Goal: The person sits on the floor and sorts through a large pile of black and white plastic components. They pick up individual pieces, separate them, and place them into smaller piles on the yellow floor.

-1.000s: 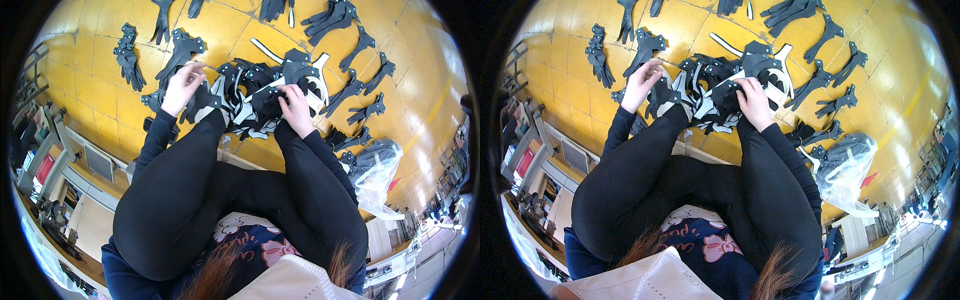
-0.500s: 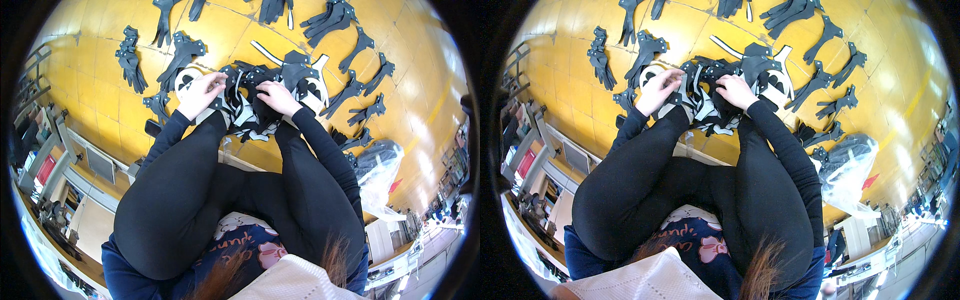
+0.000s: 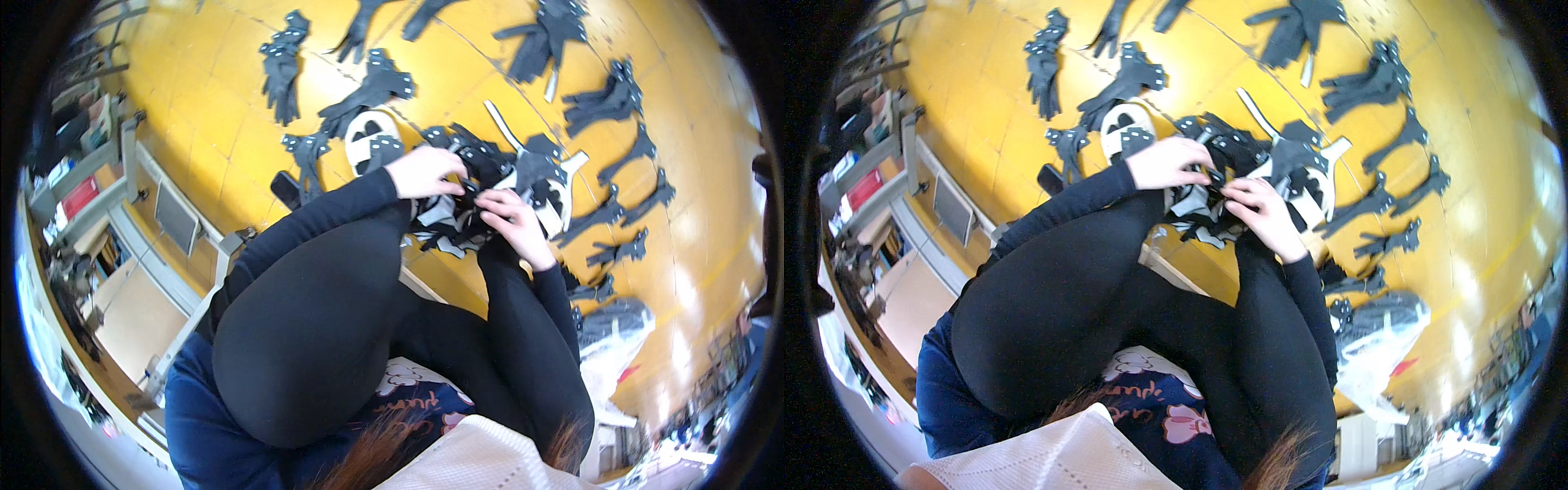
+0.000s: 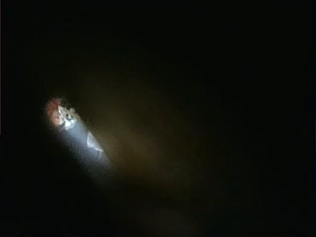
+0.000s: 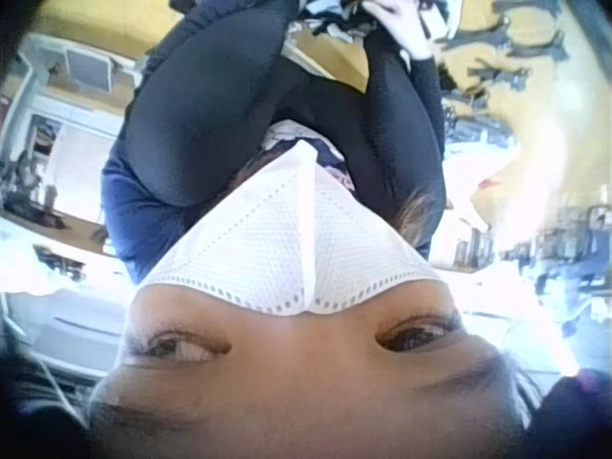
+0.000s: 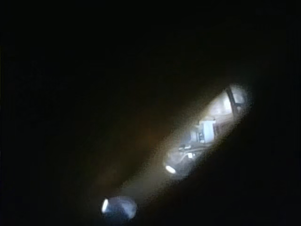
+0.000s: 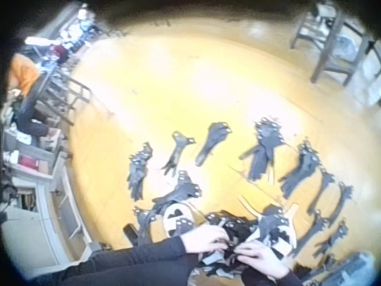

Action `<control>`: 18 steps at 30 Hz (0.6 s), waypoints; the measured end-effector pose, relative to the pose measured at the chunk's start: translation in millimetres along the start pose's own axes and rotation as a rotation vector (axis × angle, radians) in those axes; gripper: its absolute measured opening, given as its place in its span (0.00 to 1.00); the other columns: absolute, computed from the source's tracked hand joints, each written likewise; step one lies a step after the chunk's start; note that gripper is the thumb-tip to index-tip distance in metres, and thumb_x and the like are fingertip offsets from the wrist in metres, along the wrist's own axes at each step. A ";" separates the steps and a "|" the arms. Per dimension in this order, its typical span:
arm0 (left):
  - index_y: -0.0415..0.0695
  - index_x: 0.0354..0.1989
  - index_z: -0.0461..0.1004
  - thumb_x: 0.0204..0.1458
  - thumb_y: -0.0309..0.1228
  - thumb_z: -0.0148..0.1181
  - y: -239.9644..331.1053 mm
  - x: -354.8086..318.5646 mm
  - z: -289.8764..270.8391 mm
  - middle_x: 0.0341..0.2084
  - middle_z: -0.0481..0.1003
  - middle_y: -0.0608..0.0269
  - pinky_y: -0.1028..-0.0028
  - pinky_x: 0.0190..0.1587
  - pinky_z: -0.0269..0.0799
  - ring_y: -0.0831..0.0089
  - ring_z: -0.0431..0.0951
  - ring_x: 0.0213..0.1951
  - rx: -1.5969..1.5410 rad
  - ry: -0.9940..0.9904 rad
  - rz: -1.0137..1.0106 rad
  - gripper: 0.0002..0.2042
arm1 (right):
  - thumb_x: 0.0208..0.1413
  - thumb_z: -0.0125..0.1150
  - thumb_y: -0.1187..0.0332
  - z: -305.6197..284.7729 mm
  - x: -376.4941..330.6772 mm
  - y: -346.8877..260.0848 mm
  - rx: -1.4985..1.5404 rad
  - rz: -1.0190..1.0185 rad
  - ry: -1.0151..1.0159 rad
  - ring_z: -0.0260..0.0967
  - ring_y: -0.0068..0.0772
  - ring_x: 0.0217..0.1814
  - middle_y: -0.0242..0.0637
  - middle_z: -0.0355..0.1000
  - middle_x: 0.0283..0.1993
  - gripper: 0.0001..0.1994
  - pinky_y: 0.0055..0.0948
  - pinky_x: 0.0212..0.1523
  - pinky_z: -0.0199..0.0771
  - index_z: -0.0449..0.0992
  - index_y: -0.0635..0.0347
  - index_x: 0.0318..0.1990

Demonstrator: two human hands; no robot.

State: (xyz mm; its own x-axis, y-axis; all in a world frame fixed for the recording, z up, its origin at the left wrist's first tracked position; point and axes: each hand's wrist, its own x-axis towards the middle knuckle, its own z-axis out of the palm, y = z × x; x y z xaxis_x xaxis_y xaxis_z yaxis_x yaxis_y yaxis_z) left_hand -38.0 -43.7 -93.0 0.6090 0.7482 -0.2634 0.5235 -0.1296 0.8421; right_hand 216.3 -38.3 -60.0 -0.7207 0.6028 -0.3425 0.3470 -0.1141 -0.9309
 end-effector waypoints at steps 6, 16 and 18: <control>0.39 0.29 0.67 0.53 0.32 0.55 29.0 10.9 -24.1 0.30 0.71 0.61 0.72 0.40 0.66 0.68 0.71 0.35 -0.392 0.157 0.003 0.09 | 0.52 0.56 0.75 -9.6 -9.9 -16.6 0.146 0.047 0.081 0.64 0.35 0.58 0.39 0.68 0.55 0.16 0.29 0.60 0.58 0.74 0.64 0.50; 0.39 0.42 0.69 0.60 0.33 0.47 -35.8 -48.7 -136.3 0.31 0.69 0.64 0.78 0.35 0.68 0.77 0.70 0.30 -0.682 0.882 -0.326 0.11 | 0.58 0.52 0.74 -5.8 -12.3 0.5 0.302 0.212 0.290 0.67 0.24 0.51 0.33 0.70 0.52 0.14 0.23 0.53 0.64 0.71 0.63 0.51; 0.39 0.44 0.71 0.60 0.32 0.49 -70.9 -81.4 -163.6 0.32 0.71 0.64 0.78 0.37 0.68 0.77 0.71 0.33 -0.404 0.955 -0.485 0.11 | 0.59 0.51 0.73 -9.7 -17.2 7.4 0.353 0.299 0.371 0.67 0.20 0.48 0.31 0.73 0.46 0.13 0.20 0.51 0.64 0.72 0.62 0.51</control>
State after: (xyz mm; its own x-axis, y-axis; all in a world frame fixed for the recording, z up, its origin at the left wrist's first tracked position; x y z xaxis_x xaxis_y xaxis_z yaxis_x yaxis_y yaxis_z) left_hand -222.2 11.0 -54.3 -0.3966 0.8735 -0.2825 0.2449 0.3972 0.8844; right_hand 237.2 -41.8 -59.8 -0.3424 0.7321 -0.5889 0.2362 -0.5395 -0.8081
